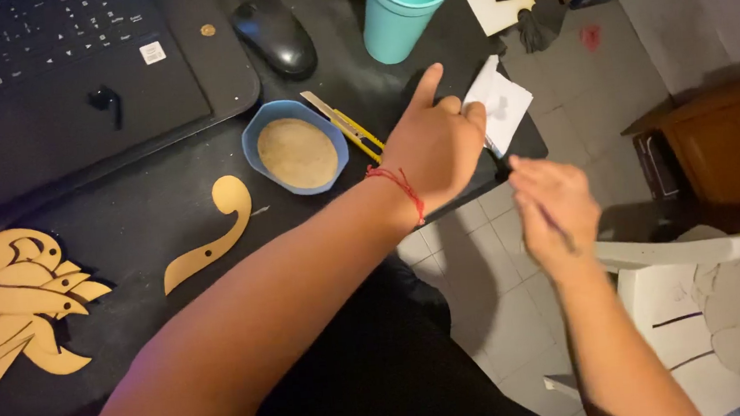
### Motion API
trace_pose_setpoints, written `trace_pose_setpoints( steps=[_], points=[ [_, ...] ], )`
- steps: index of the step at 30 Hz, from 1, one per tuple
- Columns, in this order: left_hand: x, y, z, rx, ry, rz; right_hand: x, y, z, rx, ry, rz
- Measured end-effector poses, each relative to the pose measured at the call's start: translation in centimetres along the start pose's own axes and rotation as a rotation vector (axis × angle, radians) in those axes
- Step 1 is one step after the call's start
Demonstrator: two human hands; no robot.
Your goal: Applying a liquid coating to laser-cut wooden decorative pieces using a brush at a workstation.
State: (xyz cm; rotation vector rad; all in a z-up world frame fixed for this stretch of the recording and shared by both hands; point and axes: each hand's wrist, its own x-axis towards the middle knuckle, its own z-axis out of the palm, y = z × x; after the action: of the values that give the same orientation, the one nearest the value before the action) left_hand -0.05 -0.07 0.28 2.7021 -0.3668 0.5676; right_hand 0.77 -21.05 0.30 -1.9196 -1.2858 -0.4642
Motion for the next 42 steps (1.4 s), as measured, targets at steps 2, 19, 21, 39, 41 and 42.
trace_pose_setpoints(
  steps=[2, 19, 21, 39, 41, 42],
  points=[
    [0.1, 0.1, -0.1, -0.013, -0.043, -0.018, -1.2, 0.2, 1.1, -0.064, 0.055, -0.036],
    [-0.2, -0.4, 0.6, 0.05, 0.026, -0.006, 6.8, 0.8, -2.3, 0.012, -0.164, 0.054],
    [-0.6, 0.2, 0.7, 0.04, 0.025, -0.034, 0.5, 4.0, 0.1, -0.047, -0.013, -0.014],
    [1.8, -1.9, 4.8, 0.092, 0.279, -0.176, -1.6, 0.4, 0.3, -0.058, 0.054, 0.13],
    [2.1, -2.0, 3.6, 0.11, 0.289, -0.23, -1.4, 0.3, 0.4, -0.047, 0.061, 0.133],
    [1.9, -1.5, 2.3, 0.128, 0.336, -0.272, -1.4, 0.1, 0.3, -0.04, 0.061, 0.155]
  ],
)
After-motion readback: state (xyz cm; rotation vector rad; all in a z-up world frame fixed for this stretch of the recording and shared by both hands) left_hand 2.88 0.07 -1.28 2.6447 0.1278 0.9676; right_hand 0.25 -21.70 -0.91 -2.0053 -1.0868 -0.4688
